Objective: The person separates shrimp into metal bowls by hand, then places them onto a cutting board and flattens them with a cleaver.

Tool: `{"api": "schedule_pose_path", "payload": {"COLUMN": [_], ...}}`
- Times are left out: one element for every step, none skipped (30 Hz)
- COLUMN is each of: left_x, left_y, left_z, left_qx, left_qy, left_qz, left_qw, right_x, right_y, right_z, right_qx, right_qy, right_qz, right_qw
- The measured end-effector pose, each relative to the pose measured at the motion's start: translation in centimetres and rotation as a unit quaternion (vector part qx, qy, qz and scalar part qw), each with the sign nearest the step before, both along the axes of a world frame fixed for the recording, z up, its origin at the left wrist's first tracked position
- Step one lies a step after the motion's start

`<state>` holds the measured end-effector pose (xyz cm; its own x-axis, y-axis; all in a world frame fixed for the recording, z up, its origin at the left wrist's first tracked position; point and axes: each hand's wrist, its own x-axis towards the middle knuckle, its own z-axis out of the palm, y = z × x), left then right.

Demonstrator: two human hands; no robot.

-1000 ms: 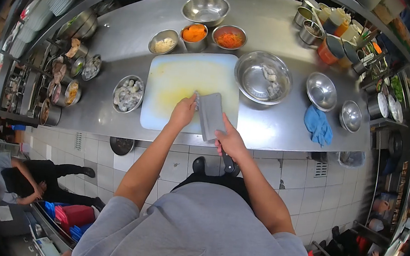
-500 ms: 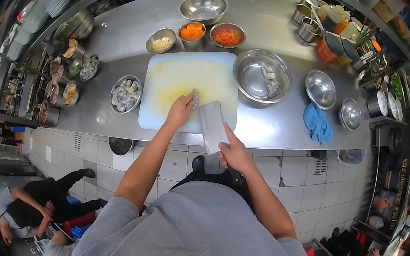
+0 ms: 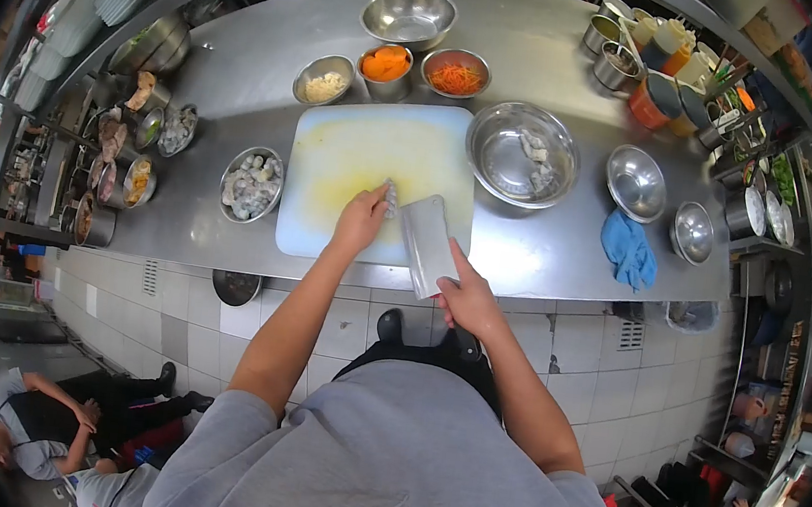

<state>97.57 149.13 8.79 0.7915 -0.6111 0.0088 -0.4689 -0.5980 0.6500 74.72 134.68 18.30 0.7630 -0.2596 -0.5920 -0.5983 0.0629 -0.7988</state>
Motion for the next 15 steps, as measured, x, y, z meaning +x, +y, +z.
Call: {"api": "schedule_pose_path", "payload": {"left_x": [0.0,0.0,0.0,0.1,0.1,0.0,0.0,0.0,-0.1,-0.1,-0.2,-0.2,-0.3,-0.3,-0.3], "left_y": [0.0,0.0,0.0,0.0,0.0,-0.1,0.0,0.1,0.0,0.0,0.1,0.1,0.1,0.0,0.1], "left_z": [-0.1,-0.1,-0.1,0.0,0.2,0.3,0.4,0.4,0.5,0.4,0.4,0.4,0.5,0.5,0.6], "left_qx": [0.002,0.002,0.001,-0.001,-0.001,0.002,0.006,0.006,0.002,-0.001,-0.002,-0.013,-0.024,-0.025,-0.023], "left_qy": [0.004,0.005,0.012,0.018,0.018,0.024,0.031,0.031,0.032,0.034,0.034,0.024,0.016,0.015,0.02], "left_qz": [0.002,0.001,0.001,0.002,0.001,0.004,0.007,0.008,0.011,0.014,0.014,0.012,0.009,0.008,0.011], "left_qw": [1.0,1.0,1.0,1.0,1.0,1.0,0.999,0.999,0.999,0.999,0.999,1.0,1.0,1.0,0.999], "right_x": [0.2,0.4,0.5,0.8,1.0,1.1,1.2,1.2,1.2,1.1,1.0,1.0,0.9,0.9,1.1], "right_y": [0.1,0.2,0.2,0.2,0.2,0.0,-0.2,-0.4,-0.5,-0.6,-0.6,-0.6,-0.6,-0.5,-0.3], "right_z": [0.0,0.1,-0.3,-0.7,-1.0,-1.2,-0.8,-0.3,0.2,0.8,1.2,1.2,1.2,1.2,0.9], "right_qx": [0.007,0.015,0.016,0.011,0.005,0.005,-0.032,-0.07,-0.071,-0.09,-0.109,-0.111,-0.118,-0.124,-0.124], "right_qy": [-0.002,-0.004,-0.004,-0.007,-0.01,-0.011,0.009,0.028,0.028,0.033,0.039,0.039,0.029,0.018,0.019], "right_qz": [0.003,0.006,0.005,0.008,0.012,0.012,0.011,0.011,0.012,0.013,0.013,0.011,0.015,0.018,0.017], "right_qw": [1.0,1.0,1.0,1.0,1.0,1.0,0.999,0.997,0.997,0.995,0.993,0.993,0.993,0.992,0.992]}}
